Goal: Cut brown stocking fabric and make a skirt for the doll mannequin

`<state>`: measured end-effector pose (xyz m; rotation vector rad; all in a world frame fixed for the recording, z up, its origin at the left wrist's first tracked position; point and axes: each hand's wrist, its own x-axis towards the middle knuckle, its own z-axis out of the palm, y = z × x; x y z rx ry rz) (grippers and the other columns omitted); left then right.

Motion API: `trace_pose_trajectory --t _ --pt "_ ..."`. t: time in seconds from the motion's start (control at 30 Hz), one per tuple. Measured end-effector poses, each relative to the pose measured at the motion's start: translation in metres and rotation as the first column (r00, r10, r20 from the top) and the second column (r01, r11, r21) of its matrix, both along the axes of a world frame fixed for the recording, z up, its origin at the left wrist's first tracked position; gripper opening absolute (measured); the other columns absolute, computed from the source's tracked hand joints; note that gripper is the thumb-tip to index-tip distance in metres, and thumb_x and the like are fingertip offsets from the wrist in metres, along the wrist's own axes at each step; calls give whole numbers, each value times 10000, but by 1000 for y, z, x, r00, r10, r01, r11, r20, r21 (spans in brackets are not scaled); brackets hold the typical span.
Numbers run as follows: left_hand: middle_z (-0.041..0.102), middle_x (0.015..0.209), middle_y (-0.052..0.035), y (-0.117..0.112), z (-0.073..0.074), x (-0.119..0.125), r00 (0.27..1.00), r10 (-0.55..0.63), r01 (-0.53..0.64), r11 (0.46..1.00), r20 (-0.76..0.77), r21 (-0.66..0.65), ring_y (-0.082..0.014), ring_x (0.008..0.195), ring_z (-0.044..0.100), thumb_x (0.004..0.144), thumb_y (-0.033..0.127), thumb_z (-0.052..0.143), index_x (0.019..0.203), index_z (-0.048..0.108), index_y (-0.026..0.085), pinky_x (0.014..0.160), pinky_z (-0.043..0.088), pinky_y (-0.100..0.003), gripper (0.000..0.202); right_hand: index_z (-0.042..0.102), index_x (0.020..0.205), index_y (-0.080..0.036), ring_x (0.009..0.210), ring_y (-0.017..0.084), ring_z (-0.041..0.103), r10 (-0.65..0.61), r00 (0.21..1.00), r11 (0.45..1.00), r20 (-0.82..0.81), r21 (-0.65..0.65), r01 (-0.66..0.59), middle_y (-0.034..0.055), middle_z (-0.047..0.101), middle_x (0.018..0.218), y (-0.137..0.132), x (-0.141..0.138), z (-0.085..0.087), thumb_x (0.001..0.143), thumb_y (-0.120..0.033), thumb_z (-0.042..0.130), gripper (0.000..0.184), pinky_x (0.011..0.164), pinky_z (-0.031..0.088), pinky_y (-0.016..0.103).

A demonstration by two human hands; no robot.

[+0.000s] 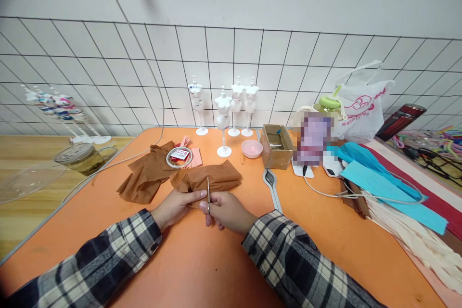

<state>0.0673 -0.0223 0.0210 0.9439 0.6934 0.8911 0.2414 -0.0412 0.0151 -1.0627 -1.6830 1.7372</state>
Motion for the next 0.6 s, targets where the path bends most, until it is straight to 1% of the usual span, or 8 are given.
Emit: trace_pose_trajectory --t 0.07,0.17,0.3,0.43,0.53,0.6 --pt "756 983 -145 1 1 -1 1000 18 -17 1000 22 -16 -331 907 705 701 345 797 1126 682 145 781 545 -414 484 506 782 -169 425 57 441 -8 1000 1000 17 4 7 -21 587 614 0 0 -2 853 -530 547 370 409 354 178" --pt "743 1032 -154 3 1 0 997 77 -76 996 32 -37 -328 948 695 763 427 735 1149 662 129 794 538 -402 493 526 808 -169 442 67 456 0 1000 1000 28 21 0 -17 596 615 1 0 -8 875 -475 537 313 417 376 181" --pt "737 1052 -132 6 -3 3 983 180 -180 984 -45 17 -298 1011 670 809 400 703 1156 640 130 819 520 -363 444 524 810 -171 435 65 454 -9 999 999 32 33 8 -19 600 613 1 0 -11 880 -455 534 292 399 372 172" --pt "737 1029 -112 8 -10 5 951 304 -300 952 -57 57 -282 1038 655 796 452 701 1152 631 139 887 492 -374 479 499 768 -174 401 54 433 -3 1000 1000 21 7 3 -27 591 592 1 -2 -7 876 -473 533 320 385 357 169" --pt "743 979 -102 9 -13 4 945 316 -314 948 -78 46 -280 1007 661 756 489 723 1142 642 150 889 490 -378 520 492 761 -175 394 54 430 -3 1000 1000 11 0 3 -27 593 588 1 -2 -5 869 -477 538 325 385 359 173" --pt "744 969 -99 10 -12 4 959 277 -275 961 -62 41 -282 995 662 764 497 711 1141 645 155 869 497 -376 514 494 761 -174 394 53 429 -6 1000 1000 11 -2 6 -26 594 588 1 -2 -6 867 -471 540 319 383 357 172"
